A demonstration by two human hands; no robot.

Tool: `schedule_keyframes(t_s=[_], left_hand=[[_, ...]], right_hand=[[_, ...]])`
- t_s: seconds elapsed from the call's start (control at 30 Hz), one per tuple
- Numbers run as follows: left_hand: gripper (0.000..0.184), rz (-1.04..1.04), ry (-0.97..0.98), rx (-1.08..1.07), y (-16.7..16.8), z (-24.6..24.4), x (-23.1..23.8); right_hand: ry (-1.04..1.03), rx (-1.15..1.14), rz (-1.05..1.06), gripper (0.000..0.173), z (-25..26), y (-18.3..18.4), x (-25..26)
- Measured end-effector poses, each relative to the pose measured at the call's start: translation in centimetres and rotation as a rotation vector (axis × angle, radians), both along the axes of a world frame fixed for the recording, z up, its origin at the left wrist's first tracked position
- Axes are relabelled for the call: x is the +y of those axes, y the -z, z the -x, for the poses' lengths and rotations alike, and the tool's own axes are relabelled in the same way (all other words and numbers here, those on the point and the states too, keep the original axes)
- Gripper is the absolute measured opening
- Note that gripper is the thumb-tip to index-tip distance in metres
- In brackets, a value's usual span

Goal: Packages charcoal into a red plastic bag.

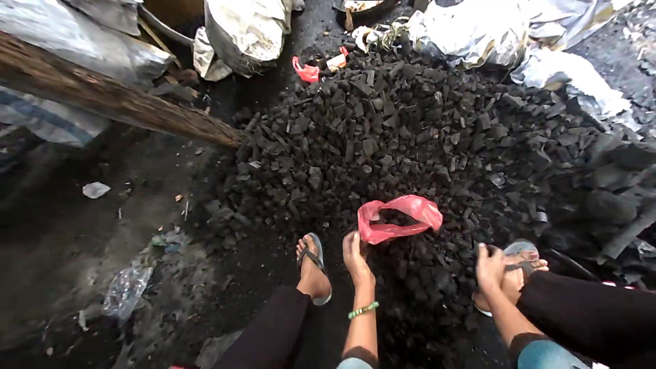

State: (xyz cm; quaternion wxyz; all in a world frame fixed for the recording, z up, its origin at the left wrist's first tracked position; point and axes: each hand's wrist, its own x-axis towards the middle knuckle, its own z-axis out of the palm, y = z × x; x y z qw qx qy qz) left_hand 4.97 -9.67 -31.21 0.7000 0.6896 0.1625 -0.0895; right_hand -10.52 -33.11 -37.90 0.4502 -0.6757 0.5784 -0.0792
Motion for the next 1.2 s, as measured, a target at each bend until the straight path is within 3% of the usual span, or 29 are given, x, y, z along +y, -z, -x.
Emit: schedule_keyframes(t_s=[0.07,0.13,0.2,0.33,0.47,0.63,0.87,1.07,1.2], left_hand=[[0.042,-0.152,0.017,0.066,2.5,2.5,0.5],[0.047,-0.44,0.245,0.104,4.0,5.0,-0.1],[0.055,-0.676,0.412,0.15,4.1,7.1,-2.0],[0.051,-0.828,0.387,0.116,4.3,8.9,-4.8],[0.039,-0.675,0.296,0.13,3.7,8.5,-4.7],[0.041,-0.383,0.196,0.064,4.5,8.3,-4.7],[0.042,0.077,0.033,0.251,2.9,8.1,-4.5],[0.046,0.436,-0.312,0.259,-0.6,9.4,-3.5],[0.047,0.588,-0.432,0.154,-3.9,8.9,-2.9]], right_hand=[[-0.261,0.169,-0.018,0.077,-0.2,0.8,2.5],[-0.311,0.247,-0.04,0.083,-0.8,0.4,4.1],[-0.289,0.241,-0.026,0.071,-0.9,-0.1,5.2],[-0.309,0.142,-0.021,0.052,-2.0,-2.1,7.3],[-0.425,-0.015,0.013,0.047,-3.9,-3.1,9.6],[-0.47,-0.163,-0.031,0.045,-5.2,-3.7,10.1],[-0.571,-0.205,-0.081,0.042,-5.3,-4.2,10.9],[-0.983,0.038,0.004,0.047,-7.9,-9.0,14.1],[-1.152,-0.018,0.004,0.047,-9.3,-12.6,15.4]])
